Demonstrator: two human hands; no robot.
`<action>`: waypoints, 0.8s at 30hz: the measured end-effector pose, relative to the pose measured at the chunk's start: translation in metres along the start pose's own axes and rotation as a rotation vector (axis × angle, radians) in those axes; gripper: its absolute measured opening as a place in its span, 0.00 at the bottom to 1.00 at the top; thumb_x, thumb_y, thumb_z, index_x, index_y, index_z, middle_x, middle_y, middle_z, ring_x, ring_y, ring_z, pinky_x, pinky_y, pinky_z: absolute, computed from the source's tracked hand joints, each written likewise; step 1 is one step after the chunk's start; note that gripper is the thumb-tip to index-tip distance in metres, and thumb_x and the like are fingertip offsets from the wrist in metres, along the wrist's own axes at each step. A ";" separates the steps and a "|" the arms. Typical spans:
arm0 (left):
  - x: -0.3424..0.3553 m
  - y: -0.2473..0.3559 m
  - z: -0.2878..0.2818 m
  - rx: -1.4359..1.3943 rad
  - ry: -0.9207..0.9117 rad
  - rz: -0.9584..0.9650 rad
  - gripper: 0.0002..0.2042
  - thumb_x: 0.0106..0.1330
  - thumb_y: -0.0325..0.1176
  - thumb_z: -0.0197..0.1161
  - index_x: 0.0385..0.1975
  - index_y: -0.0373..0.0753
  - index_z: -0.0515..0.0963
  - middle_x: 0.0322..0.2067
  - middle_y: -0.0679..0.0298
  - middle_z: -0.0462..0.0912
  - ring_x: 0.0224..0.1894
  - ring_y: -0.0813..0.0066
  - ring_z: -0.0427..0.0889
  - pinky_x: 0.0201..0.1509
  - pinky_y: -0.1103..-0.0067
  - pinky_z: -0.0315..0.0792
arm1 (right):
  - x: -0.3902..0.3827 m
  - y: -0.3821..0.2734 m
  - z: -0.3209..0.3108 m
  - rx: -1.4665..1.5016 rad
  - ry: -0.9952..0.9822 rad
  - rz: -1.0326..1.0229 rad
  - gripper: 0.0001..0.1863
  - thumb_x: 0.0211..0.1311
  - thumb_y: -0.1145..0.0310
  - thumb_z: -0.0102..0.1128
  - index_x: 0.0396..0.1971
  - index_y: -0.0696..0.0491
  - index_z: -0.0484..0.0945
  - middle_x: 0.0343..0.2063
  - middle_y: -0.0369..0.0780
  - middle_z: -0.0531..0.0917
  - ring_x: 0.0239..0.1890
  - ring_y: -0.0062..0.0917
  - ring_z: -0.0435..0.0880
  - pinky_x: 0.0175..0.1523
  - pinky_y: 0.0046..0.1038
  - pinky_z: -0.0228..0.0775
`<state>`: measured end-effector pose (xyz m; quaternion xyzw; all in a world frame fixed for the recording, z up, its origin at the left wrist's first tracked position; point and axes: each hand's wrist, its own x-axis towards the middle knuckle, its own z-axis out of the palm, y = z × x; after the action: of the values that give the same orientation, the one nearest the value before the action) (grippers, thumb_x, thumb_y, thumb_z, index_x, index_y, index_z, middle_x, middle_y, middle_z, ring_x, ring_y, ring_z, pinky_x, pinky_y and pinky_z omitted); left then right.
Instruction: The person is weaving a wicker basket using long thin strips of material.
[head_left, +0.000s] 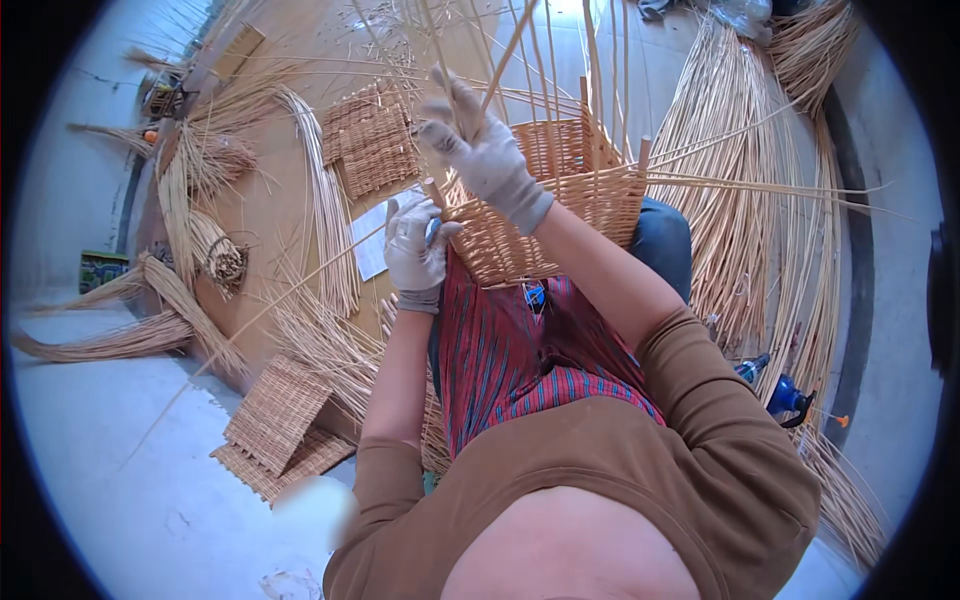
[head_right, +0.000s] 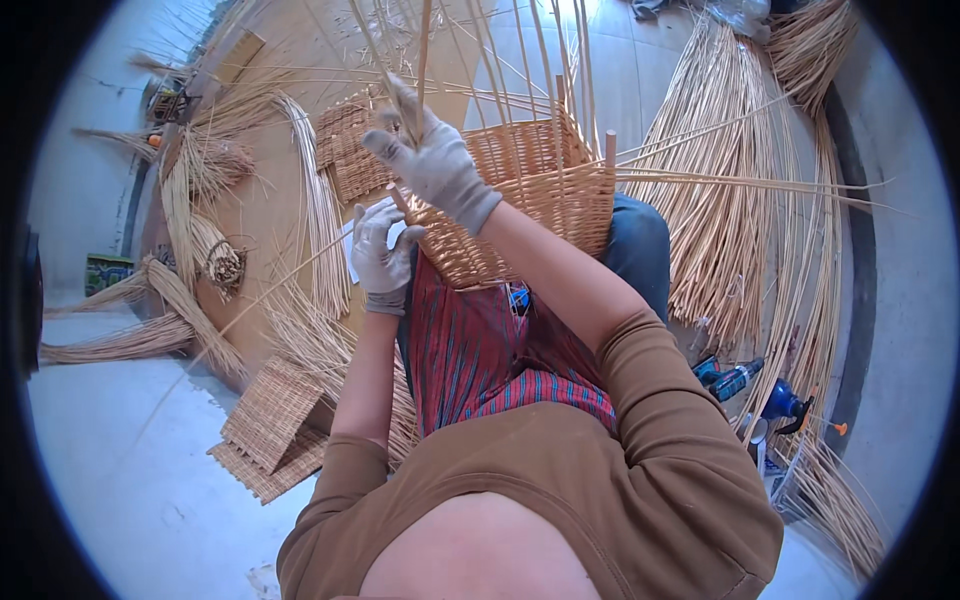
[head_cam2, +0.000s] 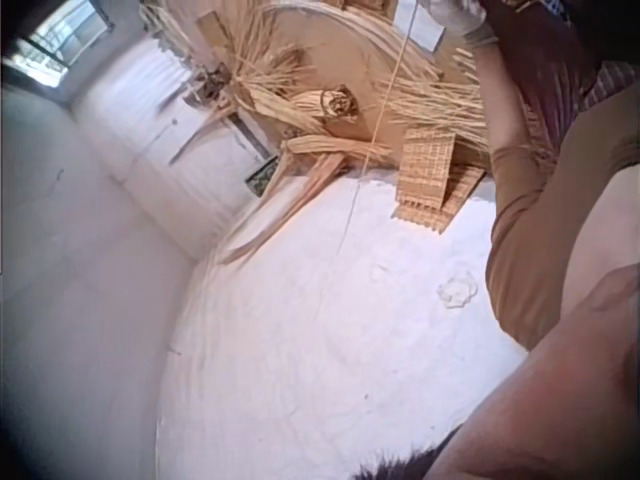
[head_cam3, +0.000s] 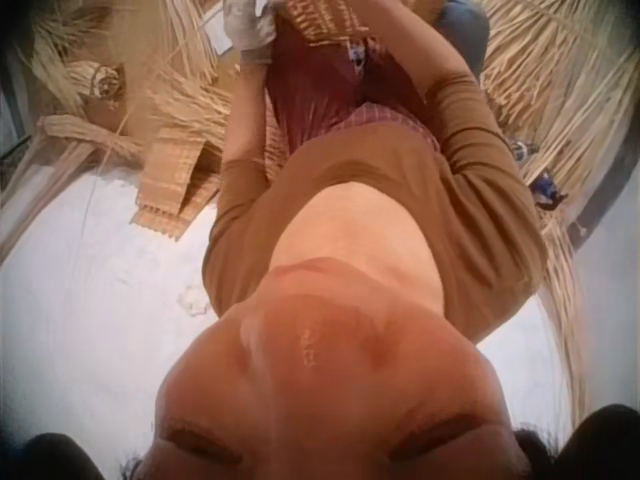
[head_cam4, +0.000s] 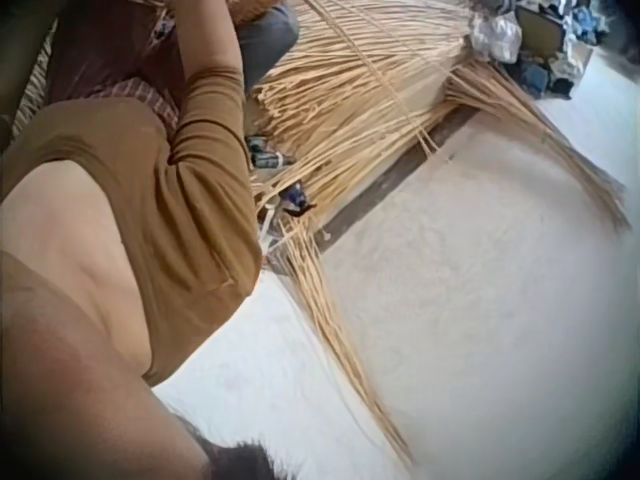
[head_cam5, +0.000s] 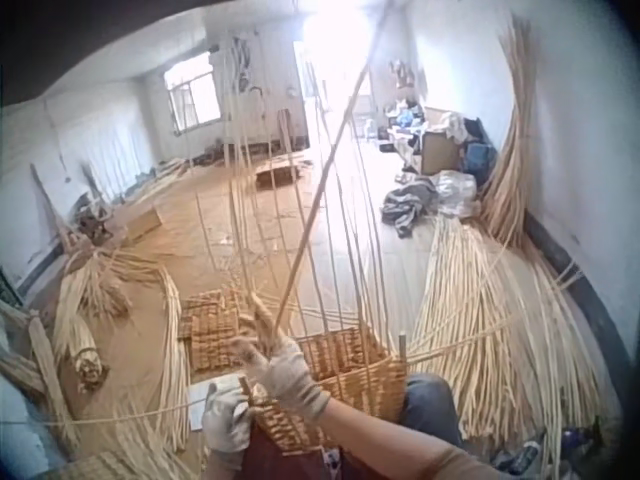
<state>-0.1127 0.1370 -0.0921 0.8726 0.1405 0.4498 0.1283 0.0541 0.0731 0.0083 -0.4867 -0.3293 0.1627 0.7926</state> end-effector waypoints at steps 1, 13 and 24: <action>0.002 0.000 -0.001 0.002 -0.019 -0.037 0.18 0.54 0.38 0.81 0.41 0.43 0.82 0.40 0.63 0.86 0.51 0.58 0.85 0.72 0.57 0.69 | 0.000 0.002 0.000 -0.070 0.119 -0.276 0.29 0.76 0.42 0.59 0.55 0.54 0.84 0.33 0.40 0.89 0.32 0.18 0.84 0.40 0.21 0.77; 0.012 -0.011 -0.014 -0.065 -0.203 -0.119 0.16 0.57 0.38 0.81 0.37 0.40 0.80 0.34 0.61 0.84 0.41 0.60 0.85 0.77 0.58 0.66 | -0.037 0.043 -0.040 0.134 -0.049 0.176 0.19 0.82 0.57 0.52 0.37 0.58 0.80 0.27 0.37 0.84 0.30 0.22 0.81 0.39 0.27 0.76; 0.062 0.032 0.033 -0.100 -0.643 -0.594 0.21 0.80 0.51 0.56 0.52 0.35 0.78 0.40 0.53 0.88 0.38 0.65 0.92 0.35 0.72 0.84 | -0.092 0.045 -0.157 -0.108 0.153 0.289 0.09 0.79 0.67 0.59 0.43 0.56 0.84 0.39 0.36 0.88 0.44 0.22 0.88 0.52 0.23 0.83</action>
<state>-0.0468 0.1268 -0.0532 0.8828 0.3162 0.1050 0.3312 0.0962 -0.0631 -0.1128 -0.5817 -0.2029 0.2196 0.7565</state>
